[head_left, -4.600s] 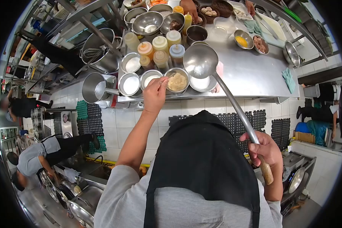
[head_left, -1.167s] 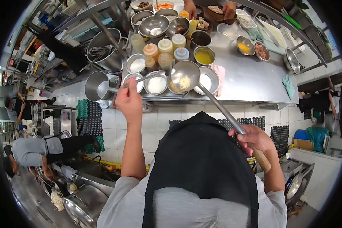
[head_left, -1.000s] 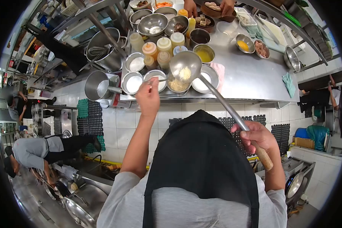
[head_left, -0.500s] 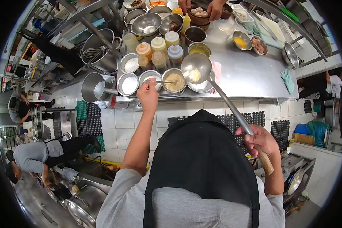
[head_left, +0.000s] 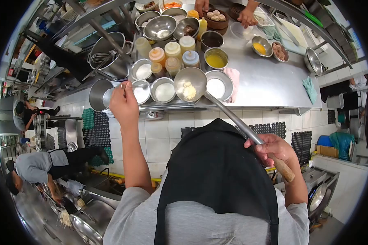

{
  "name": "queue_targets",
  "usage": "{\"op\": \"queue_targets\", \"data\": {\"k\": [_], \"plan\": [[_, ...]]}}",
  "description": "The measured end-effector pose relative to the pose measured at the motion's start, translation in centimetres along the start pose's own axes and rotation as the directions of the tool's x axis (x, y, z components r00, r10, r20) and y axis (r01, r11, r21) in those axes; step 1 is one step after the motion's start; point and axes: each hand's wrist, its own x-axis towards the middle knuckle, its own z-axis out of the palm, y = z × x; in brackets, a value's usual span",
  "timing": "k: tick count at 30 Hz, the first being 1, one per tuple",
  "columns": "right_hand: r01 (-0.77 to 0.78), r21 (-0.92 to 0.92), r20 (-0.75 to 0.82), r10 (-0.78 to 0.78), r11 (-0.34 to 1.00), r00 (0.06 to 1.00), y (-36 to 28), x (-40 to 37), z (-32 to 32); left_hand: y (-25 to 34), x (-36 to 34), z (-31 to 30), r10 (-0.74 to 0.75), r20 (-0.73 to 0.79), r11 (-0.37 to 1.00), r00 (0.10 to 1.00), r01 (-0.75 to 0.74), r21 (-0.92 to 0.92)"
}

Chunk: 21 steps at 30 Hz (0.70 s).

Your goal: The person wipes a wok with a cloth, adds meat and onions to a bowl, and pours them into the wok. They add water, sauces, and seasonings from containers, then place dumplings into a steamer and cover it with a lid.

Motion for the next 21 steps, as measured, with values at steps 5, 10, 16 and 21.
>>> {"op": "queue_targets", "data": {"k": [5, 10, 16, 21], "plan": [[0.029, 0.057, 0.097, -0.034, 0.998, 0.995, -0.4, 0.1, 0.8, -16.0, -0.8, 6.0, -0.467, 0.201, 0.881, 0.861, 0.471, 0.03], [0.113, 0.087, 0.022, -0.115, 0.99, 0.993, 0.5, -0.9, 0.6, -15.6, 1.0, 5.0, -0.489, 0.016, 0.854, 0.872, 0.475, 0.212], [0.285, 0.212, -0.149, -0.257, 0.935, 0.955, 2.8, -2.8, 1.4, 0.4, 1.0, 10.3, -0.057, 0.314, 0.938, 0.948, 0.158, -0.307], [0.373, 0.24, -0.315, -0.291, 0.896, 0.903, 4.7, -3.9, 2.1, 8.0, 2.0, 17.8, 0.036, 0.687, 0.999, 0.726, -0.028, -0.024]]}}
